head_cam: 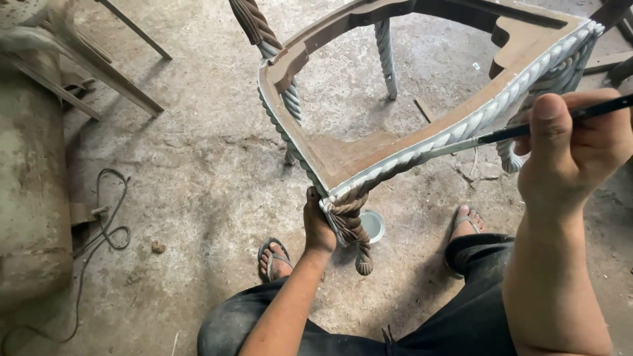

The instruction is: The person paints the decorative carved edges and legs of a wooden chair frame using a small brush, occasionally dipping the brush into a small container of white paint.

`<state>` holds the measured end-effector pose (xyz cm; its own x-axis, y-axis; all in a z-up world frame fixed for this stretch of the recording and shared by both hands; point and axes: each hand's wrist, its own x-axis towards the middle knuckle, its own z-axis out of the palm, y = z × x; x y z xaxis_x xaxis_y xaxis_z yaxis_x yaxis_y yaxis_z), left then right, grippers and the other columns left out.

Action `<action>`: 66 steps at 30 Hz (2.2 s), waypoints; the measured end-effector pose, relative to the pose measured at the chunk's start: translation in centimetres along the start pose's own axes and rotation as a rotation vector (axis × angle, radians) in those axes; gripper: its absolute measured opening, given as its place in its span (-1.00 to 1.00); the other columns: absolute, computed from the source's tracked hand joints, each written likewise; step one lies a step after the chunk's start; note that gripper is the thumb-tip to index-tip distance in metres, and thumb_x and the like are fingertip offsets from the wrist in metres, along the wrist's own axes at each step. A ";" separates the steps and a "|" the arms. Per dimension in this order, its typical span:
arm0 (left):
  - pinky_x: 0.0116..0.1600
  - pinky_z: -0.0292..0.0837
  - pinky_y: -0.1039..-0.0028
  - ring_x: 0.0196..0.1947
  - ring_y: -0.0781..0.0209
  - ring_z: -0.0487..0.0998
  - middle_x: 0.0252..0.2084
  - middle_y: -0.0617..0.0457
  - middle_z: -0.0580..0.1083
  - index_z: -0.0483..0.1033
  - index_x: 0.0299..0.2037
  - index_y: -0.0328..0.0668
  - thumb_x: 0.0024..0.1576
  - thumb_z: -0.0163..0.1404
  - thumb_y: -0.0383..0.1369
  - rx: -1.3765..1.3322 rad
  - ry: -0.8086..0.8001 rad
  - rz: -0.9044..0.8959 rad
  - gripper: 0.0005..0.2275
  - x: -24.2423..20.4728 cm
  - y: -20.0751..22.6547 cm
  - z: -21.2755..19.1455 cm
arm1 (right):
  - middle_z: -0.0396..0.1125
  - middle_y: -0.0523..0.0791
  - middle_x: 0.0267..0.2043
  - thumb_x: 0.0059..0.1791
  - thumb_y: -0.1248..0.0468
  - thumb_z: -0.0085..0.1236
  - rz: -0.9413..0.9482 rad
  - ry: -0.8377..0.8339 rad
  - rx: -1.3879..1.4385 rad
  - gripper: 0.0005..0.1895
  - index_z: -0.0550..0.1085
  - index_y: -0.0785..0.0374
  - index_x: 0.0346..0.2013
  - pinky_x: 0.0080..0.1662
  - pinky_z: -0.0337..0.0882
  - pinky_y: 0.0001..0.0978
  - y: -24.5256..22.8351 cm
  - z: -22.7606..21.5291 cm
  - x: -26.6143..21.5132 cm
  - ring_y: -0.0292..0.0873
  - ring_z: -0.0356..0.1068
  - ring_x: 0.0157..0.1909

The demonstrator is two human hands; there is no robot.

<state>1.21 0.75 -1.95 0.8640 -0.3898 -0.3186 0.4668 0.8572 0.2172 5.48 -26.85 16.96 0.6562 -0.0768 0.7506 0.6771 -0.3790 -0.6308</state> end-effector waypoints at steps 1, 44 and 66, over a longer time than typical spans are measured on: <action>-0.51 0.18 0.43 -0.64 0.21 0.23 -0.21 -0.37 0.49 0.34 0.24 -0.64 0.22 -0.38 0.18 0.002 -0.001 -0.003 -0.20 -0.1 -0.2 -0.3 | 0.27 0.13 -0.34 0.36 0.26 0.01 0.000 0.003 -0.001 -0.69 0.21 0.46 -0.10 -0.44 0.21 -0.32 0.8 0.1 0.1 -0.07 0.27 -0.50; -0.56 0.03 0.42 -0.70 0.25 0.13 -0.36 -0.26 0.47 0.44 0.08 -0.63 0.17 -0.39 0.26 0.076 0.021 0.042 -0.16 -0.4 -0.2 0.0 | 0.26 -0.03 -0.56 0.22 0.25 -0.01 -0.022 -0.134 0.030 -0.72 0.32 0.45 -0.25 -0.50 0.22 -0.45 -2.8 4.5 -1.3 -0.19 0.30 -0.57; 0.13 0.49 0.25 0.10 -0.03 0.56 0.03 -0.20 0.56 0.51 0.08 -0.29 0.31 -0.41 0.03 0.765 0.236 0.607 -0.44 -1.9 -0.4 3.1 | 0.32 0.09 -0.43 0.21 0.27 -0.02 -0.084 -0.103 0.094 -0.73 0.29 0.46 -0.25 -0.47 0.24 -0.41 -4.5 7.1 -2.8 -0.16 0.31 -0.58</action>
<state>0.00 0.12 1.44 0.9754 0.1893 -0.1131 0.0263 0.4096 0.9119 2.90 -18.38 16.31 0.6231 0.0482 0.7806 0.7562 -0.2918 -0.5857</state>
